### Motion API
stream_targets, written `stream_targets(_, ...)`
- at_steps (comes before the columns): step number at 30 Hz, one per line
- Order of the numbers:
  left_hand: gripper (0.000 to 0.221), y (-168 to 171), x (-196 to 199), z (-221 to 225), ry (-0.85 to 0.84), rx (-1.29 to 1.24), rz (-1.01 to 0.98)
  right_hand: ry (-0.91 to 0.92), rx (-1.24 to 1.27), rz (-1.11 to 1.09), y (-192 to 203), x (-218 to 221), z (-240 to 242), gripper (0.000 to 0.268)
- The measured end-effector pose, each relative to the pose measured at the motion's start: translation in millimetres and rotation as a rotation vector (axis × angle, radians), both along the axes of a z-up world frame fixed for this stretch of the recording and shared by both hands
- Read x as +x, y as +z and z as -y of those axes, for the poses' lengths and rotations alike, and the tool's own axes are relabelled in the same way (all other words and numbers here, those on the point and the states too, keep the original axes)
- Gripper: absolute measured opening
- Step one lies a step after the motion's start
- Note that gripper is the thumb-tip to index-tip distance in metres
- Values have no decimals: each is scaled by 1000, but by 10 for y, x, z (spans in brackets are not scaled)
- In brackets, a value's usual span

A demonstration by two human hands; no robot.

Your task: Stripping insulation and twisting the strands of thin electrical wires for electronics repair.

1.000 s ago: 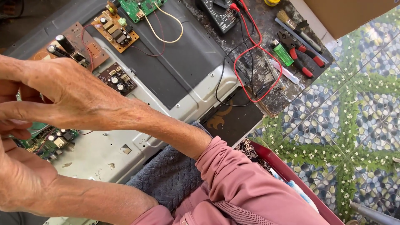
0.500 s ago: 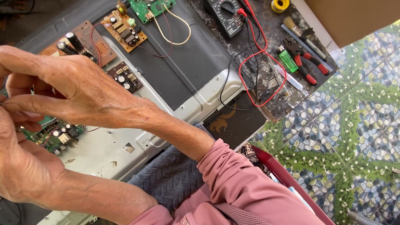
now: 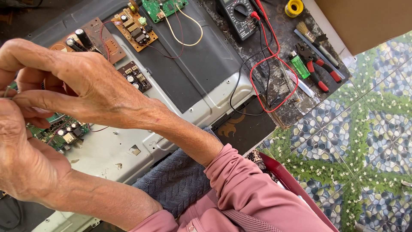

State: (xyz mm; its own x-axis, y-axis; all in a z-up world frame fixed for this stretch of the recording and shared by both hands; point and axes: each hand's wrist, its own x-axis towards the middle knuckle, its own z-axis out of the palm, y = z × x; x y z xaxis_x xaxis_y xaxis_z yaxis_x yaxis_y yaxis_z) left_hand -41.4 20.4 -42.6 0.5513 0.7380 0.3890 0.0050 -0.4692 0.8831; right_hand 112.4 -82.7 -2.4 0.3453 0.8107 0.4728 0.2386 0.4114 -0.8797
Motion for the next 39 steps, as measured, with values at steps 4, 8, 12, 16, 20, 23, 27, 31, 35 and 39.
stream_targets(4,28,-24,15,-22,-25,81,23,-27,-22,35,-27,19,-35,13)
stream_targets(8,28,29,34,-1,-28,40,22,-29,28,53,-69,15,-66,15)
stream_targets(12,30,-38,14,-53,-55,55,54,-45,-29,58,-71,9,-46,14)
stream_targets(16,34,-2,38,-13,-10,49,65,-44,-39,25,21,-19,9,14)
stream_targets(20,43,-2,31,-11,-32,13,72,-81,-57,30,51,-37,30,29)
stream_targets(23,38,-19,23,5,13,34,78,-68,-75,40,71,-37,46,25)
stream_targets(27,39,452,184,252,-101,206,-14,-29,-93,95,-76,15,3,29)
stream_targets(31,51,428,155,224,-131,173,-58,-21,-116,127,-30,23,16,37)
stream_targets(35,22,106,95,56,51,-9,82,0,-98,107,-61,18,18,30)
stream_targets(39,24,105,71,66,6,80,118,-4,-84,52,5,-18,28,20)
